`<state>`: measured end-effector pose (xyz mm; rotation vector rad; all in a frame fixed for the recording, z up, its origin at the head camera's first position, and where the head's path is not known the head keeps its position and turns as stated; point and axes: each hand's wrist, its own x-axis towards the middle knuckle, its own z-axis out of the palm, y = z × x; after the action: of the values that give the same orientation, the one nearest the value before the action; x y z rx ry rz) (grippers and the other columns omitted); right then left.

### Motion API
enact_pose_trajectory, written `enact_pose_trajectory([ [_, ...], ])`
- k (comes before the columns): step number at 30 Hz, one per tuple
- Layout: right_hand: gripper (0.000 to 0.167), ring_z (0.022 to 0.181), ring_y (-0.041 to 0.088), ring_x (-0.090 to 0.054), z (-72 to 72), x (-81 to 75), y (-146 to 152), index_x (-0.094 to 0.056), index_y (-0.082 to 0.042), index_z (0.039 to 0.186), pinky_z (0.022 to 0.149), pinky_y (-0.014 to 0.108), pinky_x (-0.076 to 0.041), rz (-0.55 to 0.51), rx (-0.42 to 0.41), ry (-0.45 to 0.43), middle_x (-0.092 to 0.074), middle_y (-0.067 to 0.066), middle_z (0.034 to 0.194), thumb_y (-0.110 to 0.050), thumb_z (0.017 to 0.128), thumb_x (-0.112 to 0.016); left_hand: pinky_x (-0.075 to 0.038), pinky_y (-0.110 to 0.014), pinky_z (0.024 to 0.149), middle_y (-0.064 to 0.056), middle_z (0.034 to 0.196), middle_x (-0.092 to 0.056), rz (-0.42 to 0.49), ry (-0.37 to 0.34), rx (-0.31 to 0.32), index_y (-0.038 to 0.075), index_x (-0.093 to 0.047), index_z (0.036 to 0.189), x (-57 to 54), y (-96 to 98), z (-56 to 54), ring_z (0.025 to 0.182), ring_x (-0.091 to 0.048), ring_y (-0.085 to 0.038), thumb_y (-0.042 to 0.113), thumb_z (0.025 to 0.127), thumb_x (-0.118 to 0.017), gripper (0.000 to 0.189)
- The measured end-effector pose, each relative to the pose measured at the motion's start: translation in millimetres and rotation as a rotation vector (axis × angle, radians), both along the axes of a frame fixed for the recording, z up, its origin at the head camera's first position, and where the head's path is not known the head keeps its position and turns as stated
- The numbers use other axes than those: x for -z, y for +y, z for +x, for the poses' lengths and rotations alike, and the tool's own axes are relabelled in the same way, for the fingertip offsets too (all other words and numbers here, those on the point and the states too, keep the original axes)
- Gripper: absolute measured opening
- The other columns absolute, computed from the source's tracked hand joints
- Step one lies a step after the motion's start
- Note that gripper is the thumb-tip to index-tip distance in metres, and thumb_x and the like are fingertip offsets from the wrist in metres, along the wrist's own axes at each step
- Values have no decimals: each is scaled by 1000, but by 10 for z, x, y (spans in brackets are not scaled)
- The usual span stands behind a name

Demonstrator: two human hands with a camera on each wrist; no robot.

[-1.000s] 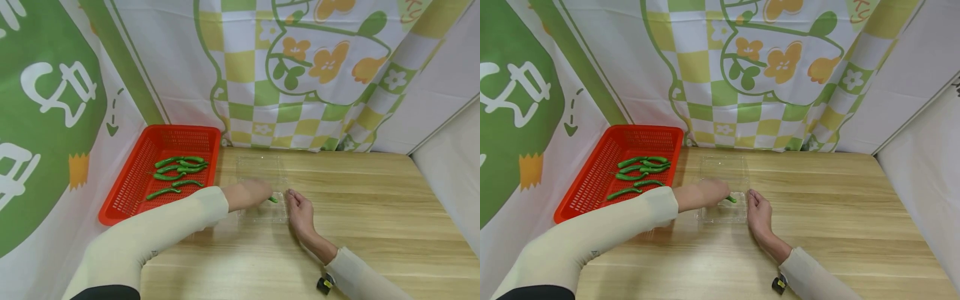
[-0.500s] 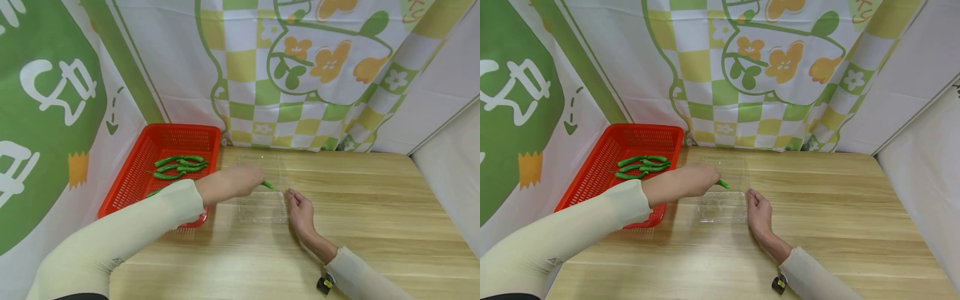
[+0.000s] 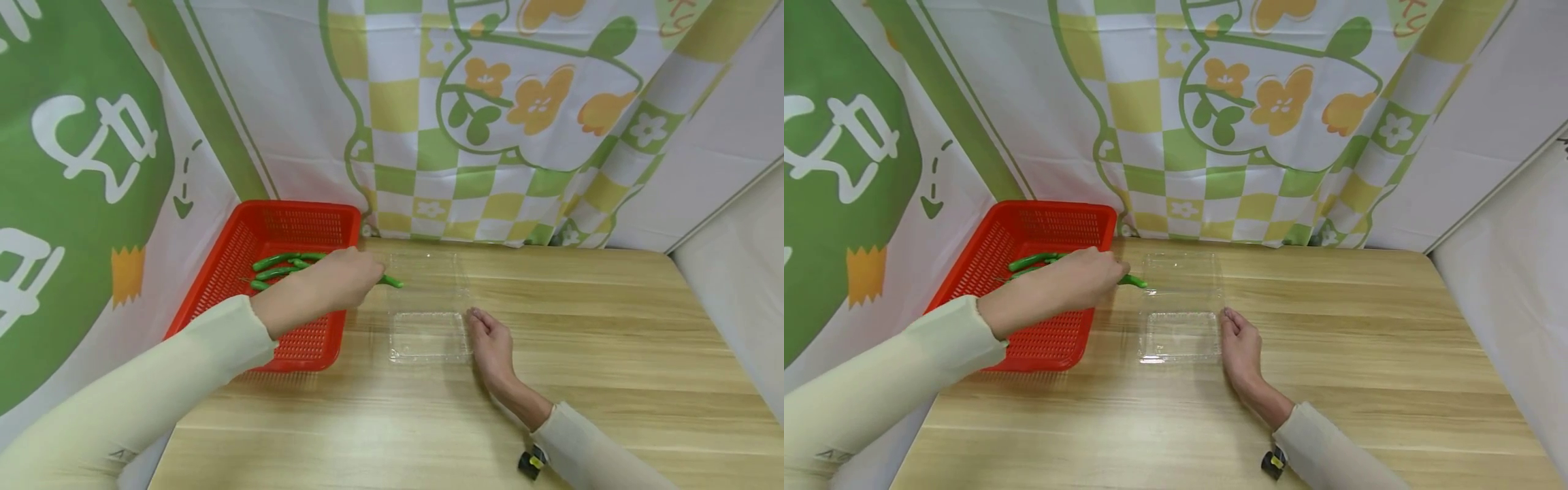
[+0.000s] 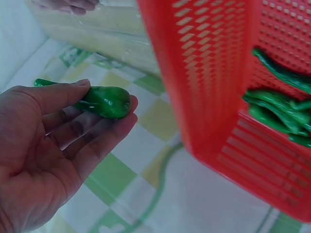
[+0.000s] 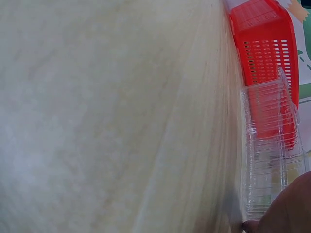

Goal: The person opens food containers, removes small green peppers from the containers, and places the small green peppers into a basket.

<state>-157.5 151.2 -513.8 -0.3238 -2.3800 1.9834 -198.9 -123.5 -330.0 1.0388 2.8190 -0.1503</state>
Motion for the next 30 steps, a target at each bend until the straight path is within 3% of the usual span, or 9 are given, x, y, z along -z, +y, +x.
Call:
enact_pose_trajectory([
  [6,45,149,34,-45,6,-8,21,-53,10,147,121,41,-37,-39,-18,-6,-54,24,154,-14,110,-53,-56,-35,56,-10,79,-63,18,-2,-77,5,-68,86,48,-284,-7,62,-57,-21,-4,94,-68,12],
  [11,46,150,34,-44,16,-3,44,-52,11,147,122,43,-37,-53,-31,-4,-53,24,154,-16,110,-53,-60,-38,60,-9,82,-65,10,10,-98,5,-69,90,95,-497,2,66,-64,-24,1,94,-73,7],
  [18,44,151,34,-43,27,-23,82,-55,10,146,123,44,-36,-53,-12,-11,-54,24,154,-15,110,-54,-55,-35,51,-12,80,-70,-3,8,-151,5,-72,95,177,-770,16,60,-65,-27,3,90,-80,10],
  [24,45,149,30,-45,31,-28,125,-54,7,148,121,42,-38,-76,-19,-28,-55,21,154,-17,110,-54,-59,-42,60,-8,82,-70,31,4,-138,7,-69,88,288,-988,22,69,-66,-26,3,88,-81,13],
  [30,45,148,30,-47,42,-25,178,-51,7,150,113,30,-43,-116,-45,-29,-52,21,156,-17,112,-51,-60,-44,63,-10,85,-70,10,-35,-134,8,-70,86,454,-1100,19,74,-70,-28,5,87,-84,14],
])
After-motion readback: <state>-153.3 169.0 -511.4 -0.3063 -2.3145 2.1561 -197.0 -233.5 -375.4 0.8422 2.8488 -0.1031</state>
